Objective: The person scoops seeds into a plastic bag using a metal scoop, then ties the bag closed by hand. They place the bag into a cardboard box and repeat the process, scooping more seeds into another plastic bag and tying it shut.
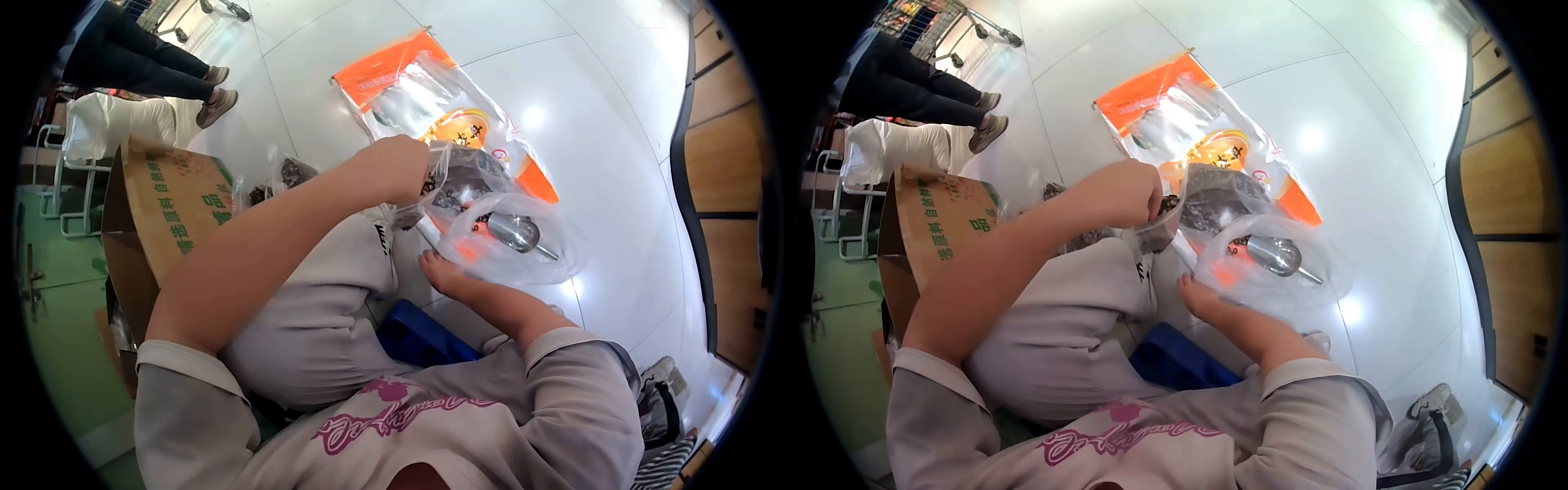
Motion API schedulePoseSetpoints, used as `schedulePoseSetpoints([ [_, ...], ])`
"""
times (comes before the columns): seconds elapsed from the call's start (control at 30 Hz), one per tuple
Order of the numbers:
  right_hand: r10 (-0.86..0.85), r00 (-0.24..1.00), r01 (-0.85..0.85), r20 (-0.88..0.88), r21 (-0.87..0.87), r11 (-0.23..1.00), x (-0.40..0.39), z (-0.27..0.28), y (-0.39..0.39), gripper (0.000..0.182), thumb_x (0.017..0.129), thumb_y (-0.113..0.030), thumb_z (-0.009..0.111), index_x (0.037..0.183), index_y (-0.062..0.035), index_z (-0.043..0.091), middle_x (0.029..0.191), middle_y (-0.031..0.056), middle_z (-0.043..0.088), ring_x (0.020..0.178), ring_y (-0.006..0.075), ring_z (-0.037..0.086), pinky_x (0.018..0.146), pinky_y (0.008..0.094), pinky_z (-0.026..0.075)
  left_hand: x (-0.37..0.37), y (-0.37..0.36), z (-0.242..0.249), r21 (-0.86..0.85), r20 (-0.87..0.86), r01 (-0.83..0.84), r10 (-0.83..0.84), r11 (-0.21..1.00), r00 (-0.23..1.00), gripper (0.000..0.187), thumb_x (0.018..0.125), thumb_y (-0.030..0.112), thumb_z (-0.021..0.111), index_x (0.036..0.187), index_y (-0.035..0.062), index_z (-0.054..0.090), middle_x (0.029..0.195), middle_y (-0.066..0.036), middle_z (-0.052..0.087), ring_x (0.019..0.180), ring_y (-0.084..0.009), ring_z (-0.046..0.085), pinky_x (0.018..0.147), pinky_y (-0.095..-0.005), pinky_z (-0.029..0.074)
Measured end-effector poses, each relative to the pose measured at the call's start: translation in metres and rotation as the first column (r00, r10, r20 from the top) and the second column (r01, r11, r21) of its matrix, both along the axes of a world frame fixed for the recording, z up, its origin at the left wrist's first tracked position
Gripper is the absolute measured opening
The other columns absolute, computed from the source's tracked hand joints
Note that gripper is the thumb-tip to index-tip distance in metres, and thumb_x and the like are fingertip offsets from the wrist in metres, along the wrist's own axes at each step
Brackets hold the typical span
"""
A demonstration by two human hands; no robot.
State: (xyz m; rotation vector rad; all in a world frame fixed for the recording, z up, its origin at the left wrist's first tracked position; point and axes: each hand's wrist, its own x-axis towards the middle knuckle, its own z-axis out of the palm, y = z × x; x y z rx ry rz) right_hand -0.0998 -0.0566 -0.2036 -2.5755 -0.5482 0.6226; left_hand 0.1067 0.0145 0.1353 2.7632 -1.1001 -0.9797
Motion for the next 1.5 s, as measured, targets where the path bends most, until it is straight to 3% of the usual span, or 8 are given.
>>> schedulePoseSetpoints([
  [0.67,0.327,0.942,-0.336,-0.081,-0.150,0.930,-0.011,0.013,-0.027,0.023,0.078,-0.007,0.055,0.097,0.0046,0.059,0.104,0.0202,0.058,0.093,0.0320,0.064,0.076,0.0405,0.055,0.006,0.010,-0.001,-0.017,0.085,-0.133,0.134,0.991,0.987,0.013,0.063,-0.001,0.060,0.069,0.0047,0.070,0.074,-0.017,0.067,0.074,-0.0308,0.066,0.066,-0.0389,0.052],
  [0.87,-0.003,0.996,0.009,-0.089,0.060,0.998,-0.003,0.119,-0.065,0.027,0.080,-0.007,0.054,0.103,0.0045,0.056,0.108,0.0225,0.056,0.093,0.0368,0.061,0.076,0.0458,0.053,0.001,-0.008,0.002,0.061,0.046,-0.040,0.037,0.997,0.998,0.023,0.071,0.010,0.063,0.091,-0.0007,0.067,0.092,-0.021,0.067,0.085,-0.0351,0.066,0.073,-0.0417,0.054],
  [0.97,-0.187,0.959,0.151,0.212,0.178,0.972,0.016,0.109,-0.111,0.020,0.076,-0.003,0.054,0.094,0.0053,0.059,0.104,0.0228,0.058,0.090,0.0368,0.062,0.074,0.0461,0.052,-0.004,-0.015,0.002,-0.038,0.105,-0.056,0.060,0.998,0.993,0.014,0.063,-0.001,0.059,0.067,0.0065,0.070,0.070,-0.015,0.067,0.069,-0.0309,0.066,0.062,-0.0392,0.053],
  [1.07,-0.408,0.841,0.499,-0.354,0.217,0.839,0.045,0.110,-0.139,0.011,0.072,0.001,0.049,0.079,0.0035,0.057,0.095,0.0185,0.054,0.081,0.0267,0.059,0.065,0.0399,0.049,-0.002,-0.021,0.006,-0.055,0.096,-0.049,0.054,0.997,0.994,0.015,0.062,-0.002,0.058,0.066,0.0065,0.070,0.071,-0.015,0.067,0.070,-0.0306,0.066,0.062,-0.0392,0.052],
  [1.13,-0.131,0.409,0.898,-0.903,0.373,0.232,0.054,0.096,-0.151,0.008,0.071,-0.001,0.047,0.067,0.0007,0.054,0.079,0.0121,0.053,0.067,0.0201,0.053,0.056,0.0339,0.042,0.000,-0.023,0.007,-0.058,0.092,-0.056,0.061,0.997,0.994,0.015,0.062,-0.003,0.058,0.067,0.0056,0.070,0.072,-0.015,0.067,0.071,-0.0308,0.066,0.062,-0.0393,0.052],
  [1.27,0.291,0.280,0.957,-0.915,0.291,-0.005,0.071,0.115,-0.147,0.018,0.079,-0.011,0.048,0.063,-0.0030,0.047,0.061,0.0059,0.046,0.051,0.0141,0.043,0.045,0.0293,0.031,0.004,-0.023,0.011,-0.024,0.086,-0.070,0.072,0.997,0.994,0.015,0.063,-0.003,0.058,0.069,0.0048,0.070,0.073,-0.016,0.067,0.071,-0.0312,0.066,0.062,-0.0396,0.052],
  [1.43,-0.129,0.494,0.826,-0.860,0.418,0.379,0.122,0.132,-0.122,0.015,0.076,-0.014,0.057,0.067,-0.0016,0.053,0.059,0.0083,0.052,0.046,0.0195,0.046,0.044,0.0358,0.036,0.009,-0.012,0.009,0.116,0.076,-0.114,0.105,0.987,0.992,0.021,0.075,0.009,0.062,0.094,0.0009,0.067,0.097,-0.019,0.067,0.090,-0.0326,0.066,0.074,-0.0413,0.054],
  [1.5,-0.335,0.939,0.336,-0.077,0.409,0.848,0.143,0.139,-0.110,0.023,0.079,-0.019,0.061,0.069,0.0007,0.056,0.059,0.0138,0.057,0.051,0.0240,0.054,0.052,0.0381,0.045,0.009,-0.005,0.008,0.132,0.076,-0.128,0.118,0.983,0.990,0.021,0.075,0.009,0.062,0.095,0.0011,0.067,0.098,-0.019,0.067,0.091,-0.0327,0.066,0.075,-0.0413,0.054],
])
